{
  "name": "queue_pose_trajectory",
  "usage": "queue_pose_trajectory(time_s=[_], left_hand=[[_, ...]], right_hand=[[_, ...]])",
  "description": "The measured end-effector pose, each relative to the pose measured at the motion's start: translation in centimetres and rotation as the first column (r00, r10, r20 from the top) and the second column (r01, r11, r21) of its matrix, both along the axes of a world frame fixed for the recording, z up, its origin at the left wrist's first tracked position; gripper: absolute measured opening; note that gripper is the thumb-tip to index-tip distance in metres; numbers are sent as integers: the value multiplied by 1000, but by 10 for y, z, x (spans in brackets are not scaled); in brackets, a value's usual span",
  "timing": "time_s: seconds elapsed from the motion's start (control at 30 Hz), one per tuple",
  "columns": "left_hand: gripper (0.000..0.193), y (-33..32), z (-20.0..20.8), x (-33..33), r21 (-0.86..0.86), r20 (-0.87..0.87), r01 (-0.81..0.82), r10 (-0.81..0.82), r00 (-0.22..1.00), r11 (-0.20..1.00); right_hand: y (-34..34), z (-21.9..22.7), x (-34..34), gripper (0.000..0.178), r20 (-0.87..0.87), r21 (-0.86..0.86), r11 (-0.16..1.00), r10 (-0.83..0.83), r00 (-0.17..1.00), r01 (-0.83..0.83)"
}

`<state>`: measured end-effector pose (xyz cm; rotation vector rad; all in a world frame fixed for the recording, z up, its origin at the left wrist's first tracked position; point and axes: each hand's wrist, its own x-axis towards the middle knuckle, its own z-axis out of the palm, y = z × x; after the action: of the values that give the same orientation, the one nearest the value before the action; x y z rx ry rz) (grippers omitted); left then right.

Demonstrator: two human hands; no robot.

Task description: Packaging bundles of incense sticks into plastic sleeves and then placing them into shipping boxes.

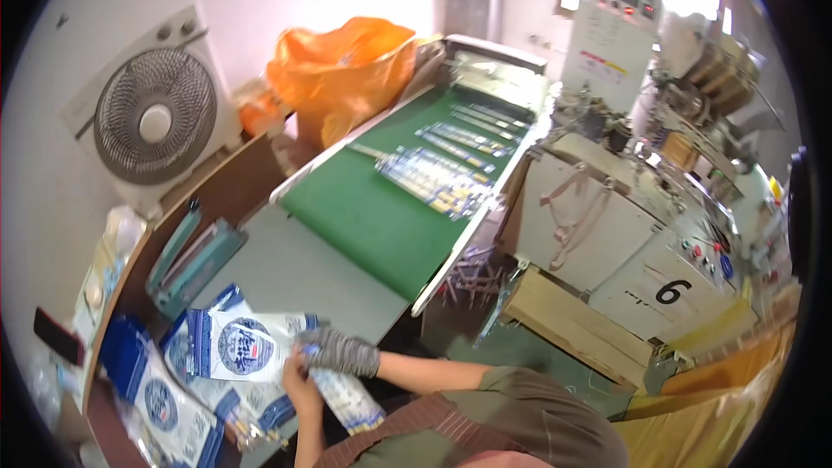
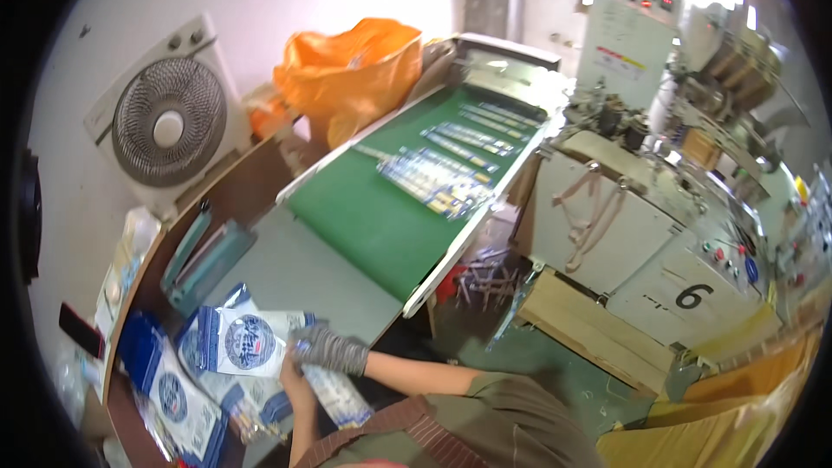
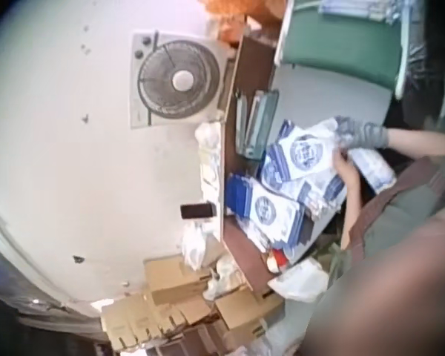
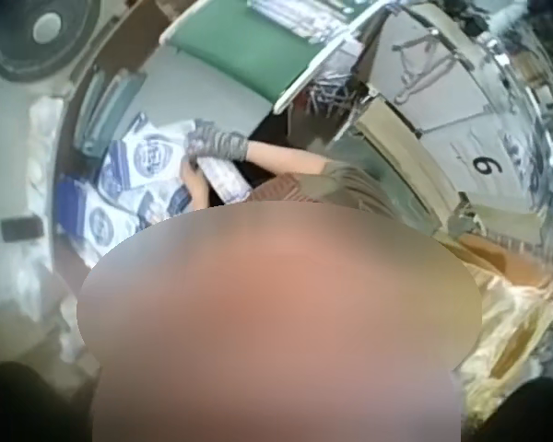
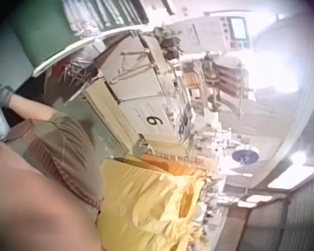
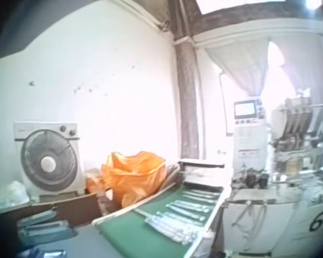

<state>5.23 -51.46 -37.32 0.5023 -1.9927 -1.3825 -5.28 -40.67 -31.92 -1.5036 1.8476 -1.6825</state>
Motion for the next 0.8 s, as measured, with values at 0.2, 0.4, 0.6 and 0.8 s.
queue_pose_trajectory(time_s=[0.2, 0.4, 0.6, 0.8], left_hand=[[19, -21, -5, 9, 43, 316, 107, -115, 942, 993], [4, 1, 15, 3, 390, 172, -275, 223, 959, 879], [6, 33, 54, 14, -428, -210, -131, 43, 977, 894], [22, 26, 48, 77, -577, 10, 386, -466, 885, 720]], right_hand=[[-22, -34, -4, 24, 423, -17, 995, 99, 901, -102], [-10, -28, -6, 33, 294, 230, 972, -27, 956, -43], [1, -36, 14, 50, 112, 527, 835, -253, 961, 158], [104, -44, 56, 50, 514, 606, 728, -54, 856, -319]])
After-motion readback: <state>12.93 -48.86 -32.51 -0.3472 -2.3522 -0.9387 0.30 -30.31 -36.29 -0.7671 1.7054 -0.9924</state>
